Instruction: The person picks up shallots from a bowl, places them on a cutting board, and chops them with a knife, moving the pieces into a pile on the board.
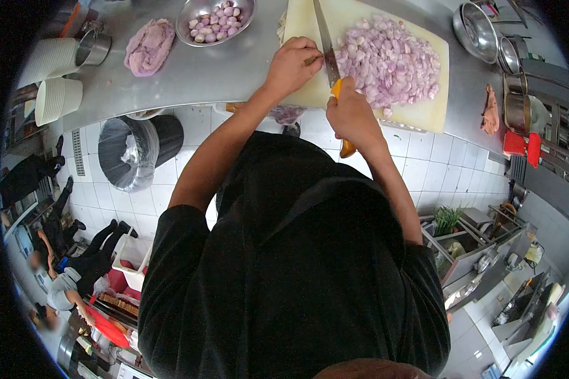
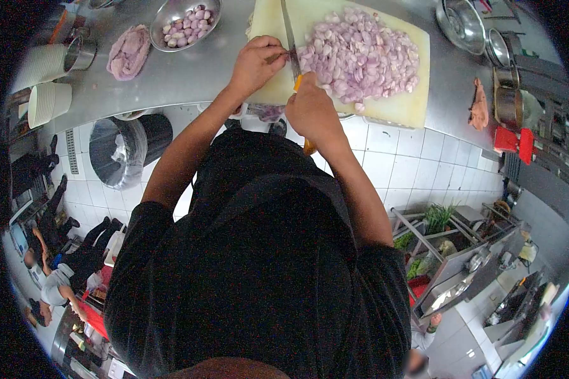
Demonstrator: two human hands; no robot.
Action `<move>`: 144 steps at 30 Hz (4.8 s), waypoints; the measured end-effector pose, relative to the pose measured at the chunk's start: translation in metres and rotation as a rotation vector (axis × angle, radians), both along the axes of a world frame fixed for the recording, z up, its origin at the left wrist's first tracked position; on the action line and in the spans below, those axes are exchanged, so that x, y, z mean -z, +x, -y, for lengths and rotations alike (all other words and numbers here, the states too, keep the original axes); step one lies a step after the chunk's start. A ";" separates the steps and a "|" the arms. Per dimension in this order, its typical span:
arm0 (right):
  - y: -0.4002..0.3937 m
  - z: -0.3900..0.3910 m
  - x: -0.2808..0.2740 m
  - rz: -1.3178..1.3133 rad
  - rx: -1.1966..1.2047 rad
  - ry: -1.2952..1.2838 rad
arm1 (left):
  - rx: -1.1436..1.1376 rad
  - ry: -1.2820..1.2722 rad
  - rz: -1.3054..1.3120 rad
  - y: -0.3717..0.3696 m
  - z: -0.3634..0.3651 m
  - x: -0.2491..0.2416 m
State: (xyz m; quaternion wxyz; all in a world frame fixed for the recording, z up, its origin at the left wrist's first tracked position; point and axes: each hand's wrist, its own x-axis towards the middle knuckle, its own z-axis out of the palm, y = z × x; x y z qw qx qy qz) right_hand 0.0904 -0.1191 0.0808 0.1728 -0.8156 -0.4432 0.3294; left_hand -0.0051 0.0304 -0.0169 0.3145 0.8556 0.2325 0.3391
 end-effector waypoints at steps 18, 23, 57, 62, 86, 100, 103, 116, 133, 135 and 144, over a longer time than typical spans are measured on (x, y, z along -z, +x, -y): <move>0.002 -0.005 -0.050 -0.159 0.056 -0.077 | -0.013 0.045 0.005 -0.001 0.002 -0.003; 0.002 -0.004 -0.045 -0.149 0.057 -0.120 | -0.020 -0.052 0.083 -0.004 -0.001 -0.001; 0.037 -0.022 0.020 0.010 0.121 0.229 | 0.091 0.145 -0.235 0.010 -0.002 -0.024; -0.002 -0.012 -0.026 -0.169 0.196 0.087 | -0.166 0.101 -0.092 -0.023 -0.037 -0.051; 0.010 0.025 0.027 0.092 0.181 0.102 | -0.087 0.313 -0.649 -0.071 -0.184 -0.033; 0.013 0.026 0.025 0.071 0.184 0.105 | -0.200 0.329 -0.459 -0.073 -0.180 -0.015; 0.015 0.027 0.027 0.069 0.181 0.106 | -0.216 0.322 -0.573 -0.073 -0.184 -0.022; 0.017 0.026 0.026 0.066 0.160 0.104 | -0.398 0.416 -0.768 -0.063 -0.179 -0.018; 0.021 0.028 0.029 0.062 0.149 0.131 | -0.475 -0.530 -0.040 -0.092 -0.189 -0.050; 0.021 0.028 0.027 0.060 0.144 0.106 | -0.444 -0.825 0.205 -0.107 -0.199 -0.059; 0.024 0.028 0.028 0.085 0.111 0.156 | -0.046 -1.077 0.385 -0.099 -0.143 -0.109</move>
